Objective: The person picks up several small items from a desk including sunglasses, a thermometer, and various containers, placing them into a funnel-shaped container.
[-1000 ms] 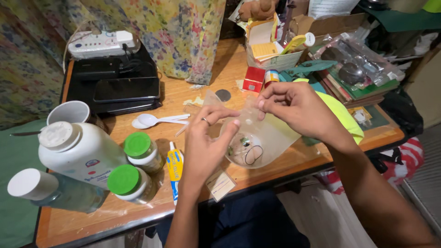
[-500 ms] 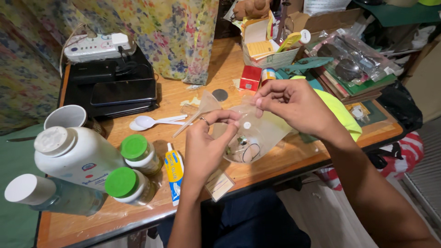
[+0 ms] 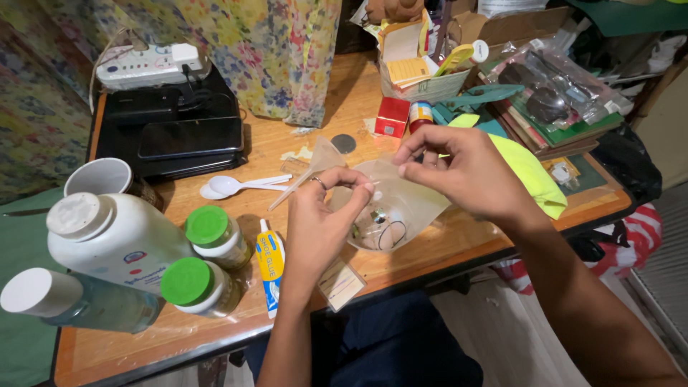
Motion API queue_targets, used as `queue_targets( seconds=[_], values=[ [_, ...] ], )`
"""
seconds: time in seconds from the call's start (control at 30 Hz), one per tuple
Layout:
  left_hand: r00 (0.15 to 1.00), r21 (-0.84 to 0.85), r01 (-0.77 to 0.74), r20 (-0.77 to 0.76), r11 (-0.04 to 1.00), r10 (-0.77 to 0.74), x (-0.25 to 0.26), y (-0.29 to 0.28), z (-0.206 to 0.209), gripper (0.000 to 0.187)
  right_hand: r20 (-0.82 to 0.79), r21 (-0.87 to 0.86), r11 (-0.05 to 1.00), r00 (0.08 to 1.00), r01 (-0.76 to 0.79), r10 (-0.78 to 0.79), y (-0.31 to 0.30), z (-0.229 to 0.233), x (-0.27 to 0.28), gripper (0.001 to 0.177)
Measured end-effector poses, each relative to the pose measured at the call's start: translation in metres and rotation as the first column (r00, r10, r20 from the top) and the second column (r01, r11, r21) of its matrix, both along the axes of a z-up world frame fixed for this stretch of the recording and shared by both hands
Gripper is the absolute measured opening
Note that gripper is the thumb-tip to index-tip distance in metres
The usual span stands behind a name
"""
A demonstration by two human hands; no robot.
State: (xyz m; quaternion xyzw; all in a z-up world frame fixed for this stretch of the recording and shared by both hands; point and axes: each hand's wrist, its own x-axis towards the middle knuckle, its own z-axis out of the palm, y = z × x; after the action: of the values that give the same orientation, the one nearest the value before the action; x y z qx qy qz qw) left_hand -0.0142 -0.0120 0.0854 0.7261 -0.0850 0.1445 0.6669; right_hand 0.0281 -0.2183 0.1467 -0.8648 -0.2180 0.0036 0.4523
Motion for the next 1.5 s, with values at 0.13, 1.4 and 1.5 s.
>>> queue_targets(
  seconds=[0.13, 1.4, 1.5],
  values=[
    [0.992, 0.13, -0.107, -0.059, 0.986, 0.115, -0.004, -0.002, 0.004, 0.013, -0.014, 0.0, 1.0, 1.0, -0.014, 0.014, 0.002, -0.003, -0.003, 0.013],
    [0.927, 0.472, -0.253, 0.369, 0.844, 0.071, -0.005, -0.006, 0.004, 0.01, 0.369, -0.156, 0.985, 0.92, -0.076, 0.13, 0.001, -0.015, -0.014, 0.018],
    [0.933, 0.486, -0.258, 0.35, 0.835, 0.085, -0.005, -0.007, 0.004, 0.013, 0.378, -0.178, 0.98, 0.914, -0.085, 0.148, 0.002, -0.016, -0.014, 0.018]
  ],
)
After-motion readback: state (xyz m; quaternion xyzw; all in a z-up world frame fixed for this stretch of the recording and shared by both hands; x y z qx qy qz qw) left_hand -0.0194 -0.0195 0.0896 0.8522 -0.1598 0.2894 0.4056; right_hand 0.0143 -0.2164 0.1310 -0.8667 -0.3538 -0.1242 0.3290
